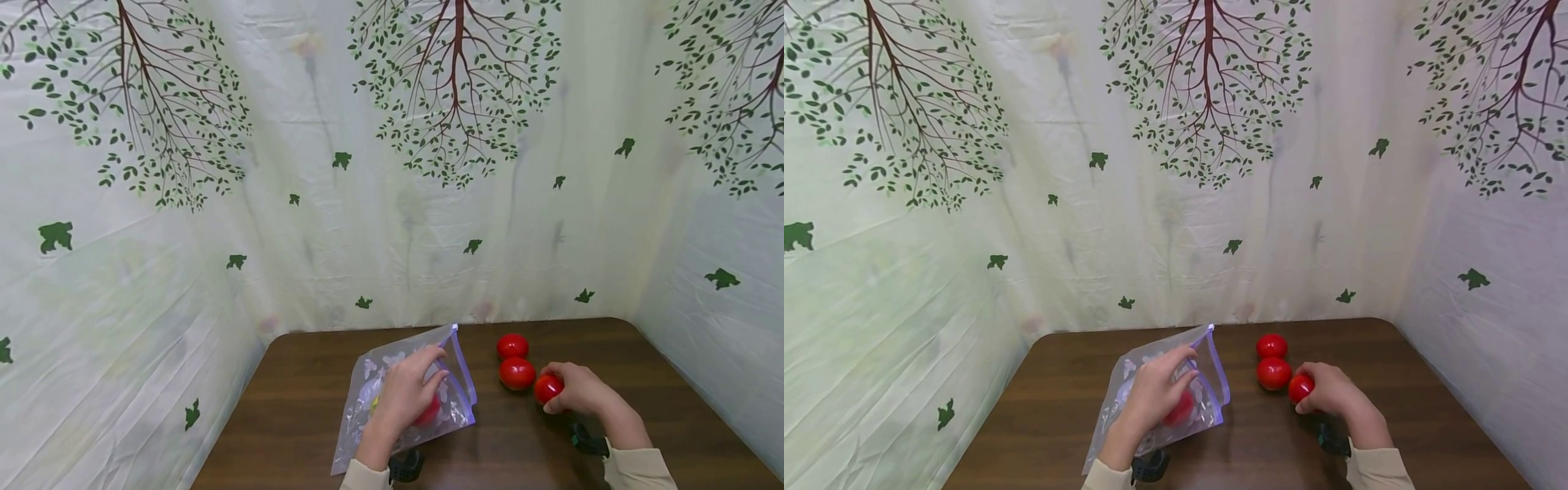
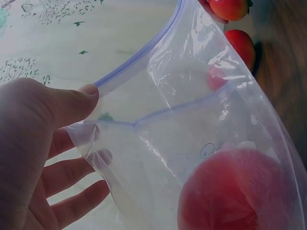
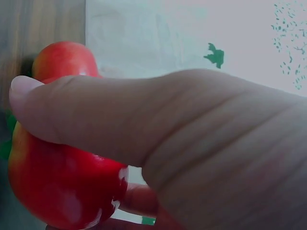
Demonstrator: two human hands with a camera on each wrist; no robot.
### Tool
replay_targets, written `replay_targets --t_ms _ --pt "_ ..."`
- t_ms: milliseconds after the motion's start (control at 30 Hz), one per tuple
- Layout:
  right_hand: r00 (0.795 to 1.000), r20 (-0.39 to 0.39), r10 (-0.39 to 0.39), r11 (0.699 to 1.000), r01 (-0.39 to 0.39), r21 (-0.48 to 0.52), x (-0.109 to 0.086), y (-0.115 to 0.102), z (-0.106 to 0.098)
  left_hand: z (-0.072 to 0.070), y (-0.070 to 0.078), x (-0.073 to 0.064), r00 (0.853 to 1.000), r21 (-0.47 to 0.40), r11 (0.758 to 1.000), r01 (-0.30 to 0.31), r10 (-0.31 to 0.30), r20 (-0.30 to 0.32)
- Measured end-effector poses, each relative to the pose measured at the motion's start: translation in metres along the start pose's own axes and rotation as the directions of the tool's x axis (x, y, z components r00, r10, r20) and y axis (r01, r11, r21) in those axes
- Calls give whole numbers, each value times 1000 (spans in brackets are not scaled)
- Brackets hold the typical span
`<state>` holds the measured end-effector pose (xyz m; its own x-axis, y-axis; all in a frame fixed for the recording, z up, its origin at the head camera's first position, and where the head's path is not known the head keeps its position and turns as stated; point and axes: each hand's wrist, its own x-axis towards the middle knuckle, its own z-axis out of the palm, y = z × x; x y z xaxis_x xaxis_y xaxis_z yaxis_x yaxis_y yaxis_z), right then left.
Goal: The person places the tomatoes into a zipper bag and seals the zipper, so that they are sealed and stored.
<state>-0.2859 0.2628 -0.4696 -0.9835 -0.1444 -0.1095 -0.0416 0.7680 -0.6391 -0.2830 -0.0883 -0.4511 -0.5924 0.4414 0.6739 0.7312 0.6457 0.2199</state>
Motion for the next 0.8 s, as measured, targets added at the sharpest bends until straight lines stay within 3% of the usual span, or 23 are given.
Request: replay_targets --t_ms 333,800 --pt "1000 -7 -13 1000 13 -6 -4 -6 -5 0 0 0 1000 -6 1000 4 -4 9" --pt "994 -79 -73 997 72 -15 -5 -12 -8 2 -2 0 1000 -6 1000 12 -12 11"
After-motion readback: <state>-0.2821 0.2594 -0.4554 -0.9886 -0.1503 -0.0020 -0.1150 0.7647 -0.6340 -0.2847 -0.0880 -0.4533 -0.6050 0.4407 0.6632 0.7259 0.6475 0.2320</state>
